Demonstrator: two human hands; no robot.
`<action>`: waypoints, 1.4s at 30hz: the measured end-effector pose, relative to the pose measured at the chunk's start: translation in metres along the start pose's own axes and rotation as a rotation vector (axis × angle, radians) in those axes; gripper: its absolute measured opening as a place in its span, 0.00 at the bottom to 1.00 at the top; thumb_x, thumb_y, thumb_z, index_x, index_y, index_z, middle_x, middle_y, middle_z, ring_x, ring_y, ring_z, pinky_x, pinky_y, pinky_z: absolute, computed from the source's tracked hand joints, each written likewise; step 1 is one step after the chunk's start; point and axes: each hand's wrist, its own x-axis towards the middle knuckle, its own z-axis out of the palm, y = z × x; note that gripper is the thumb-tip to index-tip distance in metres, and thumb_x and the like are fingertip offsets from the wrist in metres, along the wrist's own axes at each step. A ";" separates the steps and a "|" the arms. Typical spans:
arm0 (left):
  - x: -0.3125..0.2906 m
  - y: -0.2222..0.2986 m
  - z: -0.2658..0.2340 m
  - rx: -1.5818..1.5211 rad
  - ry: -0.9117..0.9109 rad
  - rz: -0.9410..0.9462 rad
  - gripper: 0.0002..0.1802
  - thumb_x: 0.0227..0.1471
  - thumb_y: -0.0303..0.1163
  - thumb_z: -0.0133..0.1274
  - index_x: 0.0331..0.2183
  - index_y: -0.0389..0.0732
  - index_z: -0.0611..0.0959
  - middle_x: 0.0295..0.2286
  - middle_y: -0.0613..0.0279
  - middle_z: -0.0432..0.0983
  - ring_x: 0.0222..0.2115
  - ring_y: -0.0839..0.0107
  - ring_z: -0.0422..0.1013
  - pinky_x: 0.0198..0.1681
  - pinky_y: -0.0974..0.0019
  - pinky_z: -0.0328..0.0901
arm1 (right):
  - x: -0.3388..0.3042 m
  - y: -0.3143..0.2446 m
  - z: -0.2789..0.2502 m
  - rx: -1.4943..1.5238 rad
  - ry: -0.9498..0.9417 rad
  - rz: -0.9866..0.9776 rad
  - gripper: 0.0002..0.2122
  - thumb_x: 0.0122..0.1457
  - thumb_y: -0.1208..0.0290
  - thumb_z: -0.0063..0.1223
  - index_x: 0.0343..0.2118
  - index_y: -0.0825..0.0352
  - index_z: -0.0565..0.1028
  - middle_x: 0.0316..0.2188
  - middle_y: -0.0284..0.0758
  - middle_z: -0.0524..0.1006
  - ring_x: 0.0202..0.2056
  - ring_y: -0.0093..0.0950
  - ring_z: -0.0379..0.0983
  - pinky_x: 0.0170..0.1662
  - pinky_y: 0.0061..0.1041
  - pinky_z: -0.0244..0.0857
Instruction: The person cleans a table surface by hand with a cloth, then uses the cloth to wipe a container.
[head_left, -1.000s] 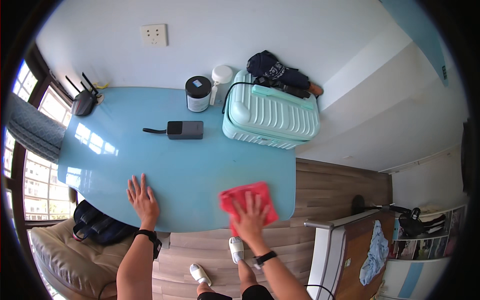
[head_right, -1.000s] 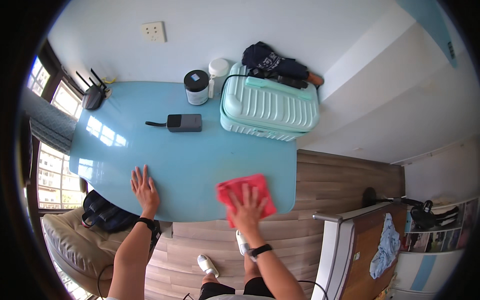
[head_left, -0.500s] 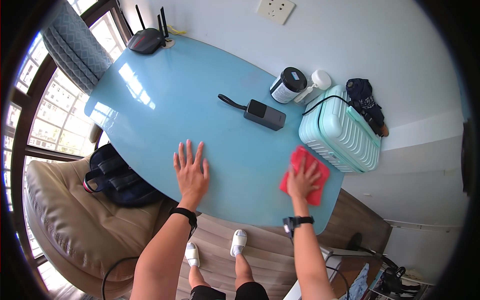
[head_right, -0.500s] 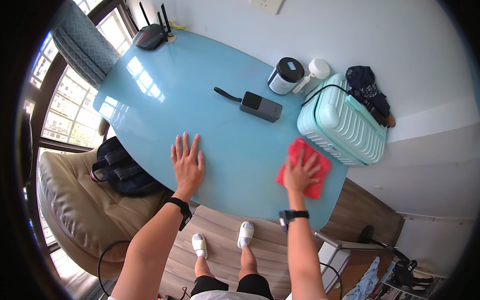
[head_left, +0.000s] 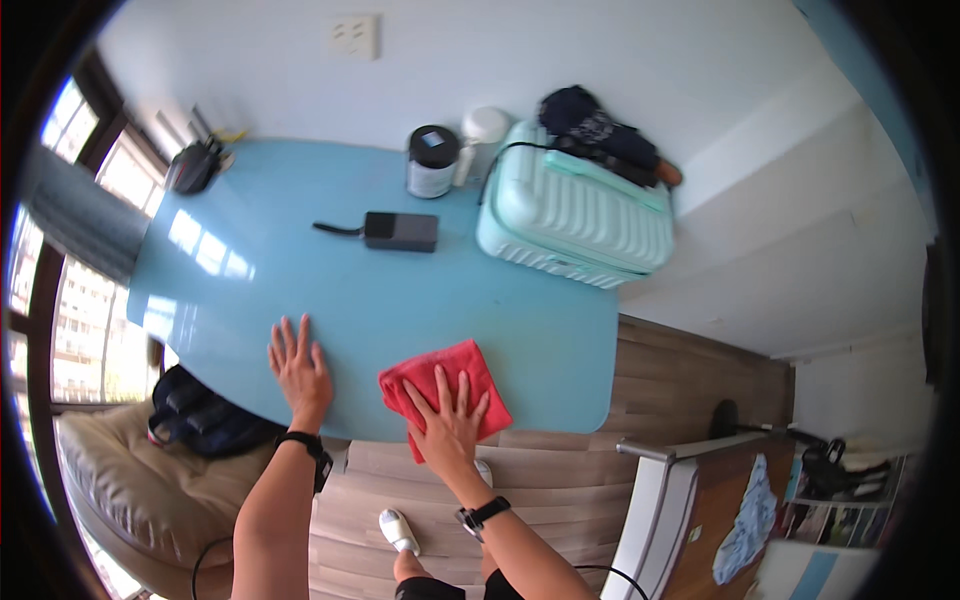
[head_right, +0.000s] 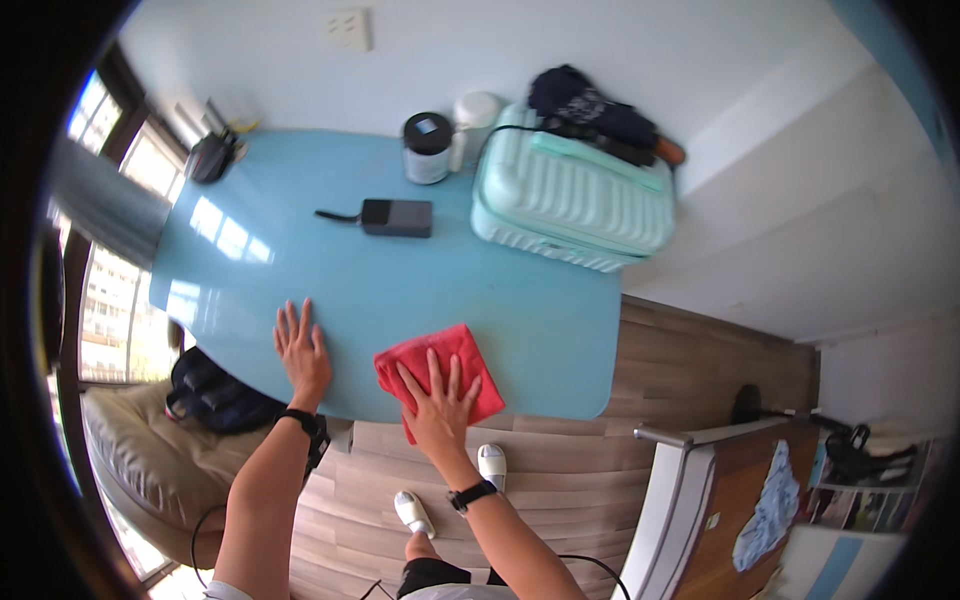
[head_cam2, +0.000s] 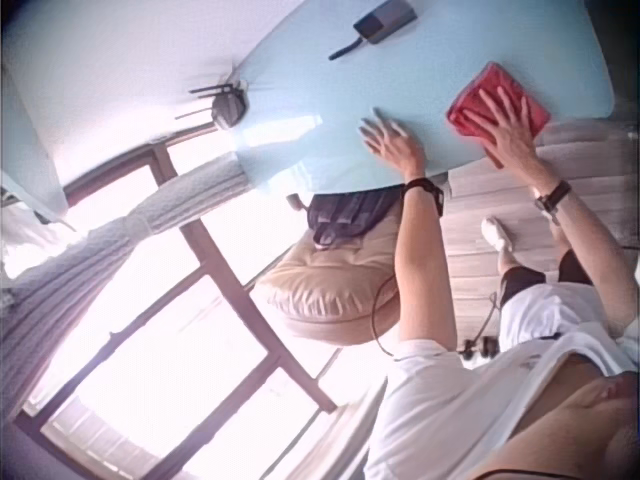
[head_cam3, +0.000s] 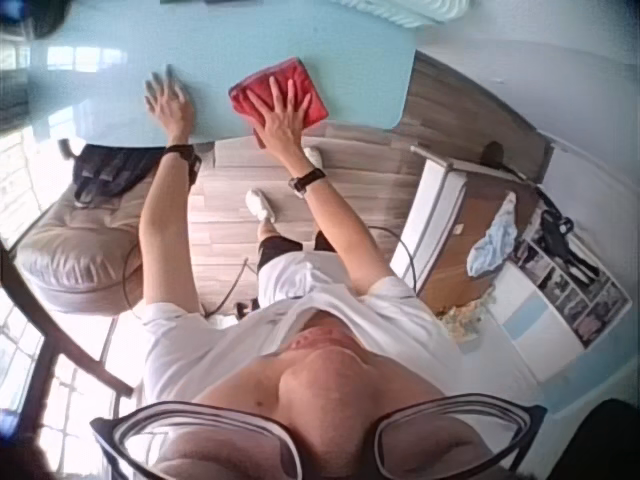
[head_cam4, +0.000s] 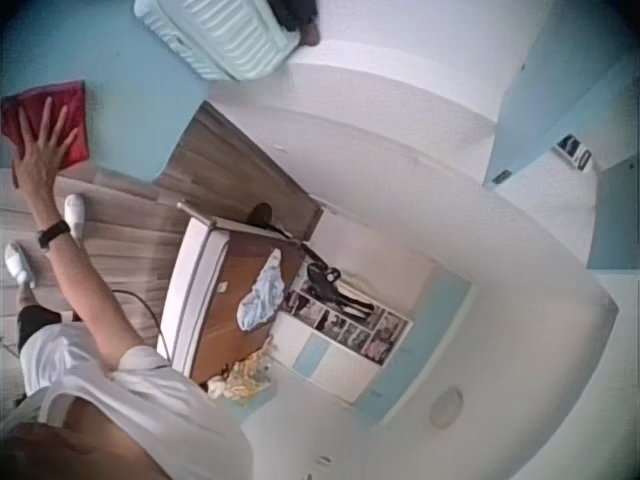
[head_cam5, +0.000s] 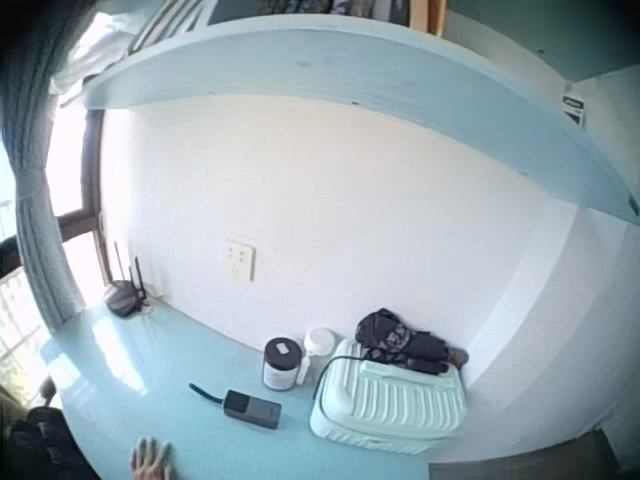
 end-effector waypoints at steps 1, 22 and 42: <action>-0.001 0.002 0.001 -0.005 -0.013 -0.003 0.29 0.65 0.36 0.44 0.66 0.54 0.68 0.68 0.54 0.54 0.70 0.54 0.46 0.72 0.49 0.38 | -0.009 0.021 -0.002 -0.009 0.034 0.036 0.33 0.56 0.52 0.61 0.66 0.34 0.65 0.73 0.36 0.51 0.71 0.53 0.45 0.64 0.75 0.36; -0.001 -0.002 -0.017 0.042 -0.011 0.007 0.28 0.65 0.38 0.44 0.65 0.52 0.69 0.68 0.52 0.55 0.70 0.52 0.46 0.71 0.48 0.38 | 0.147 0.117 0.001 -0.212 0.088 0.630 0.33 0.66 0.43 0.41 0.72 0.45 0.54 0.74 0.44 0.44 0.70 0.65 0.35 0.60 0.81 0.34; -0.003 -0.012 0.010 0.047 -0.008 0.009 0.27 0.69 0.43 0.36 0.67 0.55 0.67 0.69 0.54 0.53 0.70 0.54 0.45 0.72 0.50 0.37 | -0.043 0.159 -0.027 -0.160 -0.012 0.360 0.34 0.60 0.39 0.50 0.69 0.37 0.60 0.74 0.37 0.45 0.73 0.53 0.37 0.65 0.74 0.35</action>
